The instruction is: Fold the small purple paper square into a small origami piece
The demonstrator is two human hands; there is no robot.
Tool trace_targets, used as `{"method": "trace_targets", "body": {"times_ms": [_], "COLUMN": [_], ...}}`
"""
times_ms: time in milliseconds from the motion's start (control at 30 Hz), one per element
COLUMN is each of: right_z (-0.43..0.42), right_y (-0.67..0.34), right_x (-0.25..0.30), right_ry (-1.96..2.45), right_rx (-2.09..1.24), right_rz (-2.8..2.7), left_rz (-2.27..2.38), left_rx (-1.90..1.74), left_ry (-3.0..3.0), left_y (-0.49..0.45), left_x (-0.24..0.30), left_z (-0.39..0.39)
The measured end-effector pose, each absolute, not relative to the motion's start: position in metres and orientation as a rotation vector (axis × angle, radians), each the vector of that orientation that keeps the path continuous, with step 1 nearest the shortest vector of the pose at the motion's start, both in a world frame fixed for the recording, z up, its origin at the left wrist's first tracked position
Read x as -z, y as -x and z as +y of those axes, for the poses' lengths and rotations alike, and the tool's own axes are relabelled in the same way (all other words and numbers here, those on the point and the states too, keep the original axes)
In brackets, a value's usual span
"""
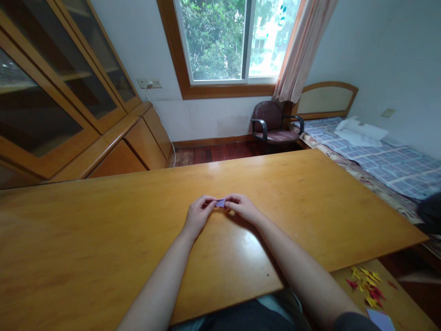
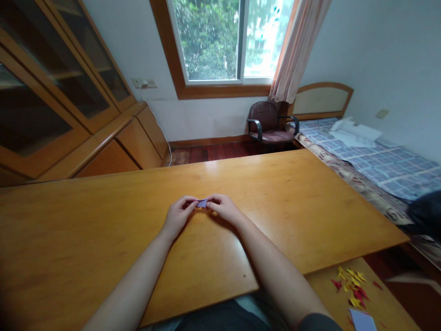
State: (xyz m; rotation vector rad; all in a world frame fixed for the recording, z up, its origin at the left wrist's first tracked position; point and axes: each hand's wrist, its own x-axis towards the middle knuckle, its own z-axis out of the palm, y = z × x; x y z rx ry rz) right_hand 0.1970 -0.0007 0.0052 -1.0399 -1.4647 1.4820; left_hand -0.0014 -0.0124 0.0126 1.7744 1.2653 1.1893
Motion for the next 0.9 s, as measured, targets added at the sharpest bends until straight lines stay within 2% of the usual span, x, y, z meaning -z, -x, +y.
{"method": "trace_targets", "body": {"times_ms": [900], "right_z": [-0.0039], "right_y": [-0.1981], "right_x": [-0.0121], "right_ry": [1.056], "right_rx": [-1.480], "right_rz": [-1.433], "left_rz": [1.101], "left_rx": [-1.078], "left_ry": [-1.442], "left_y": [-0.0013], "left_x": [-0.0042], "left_z": [-0.0085]}}
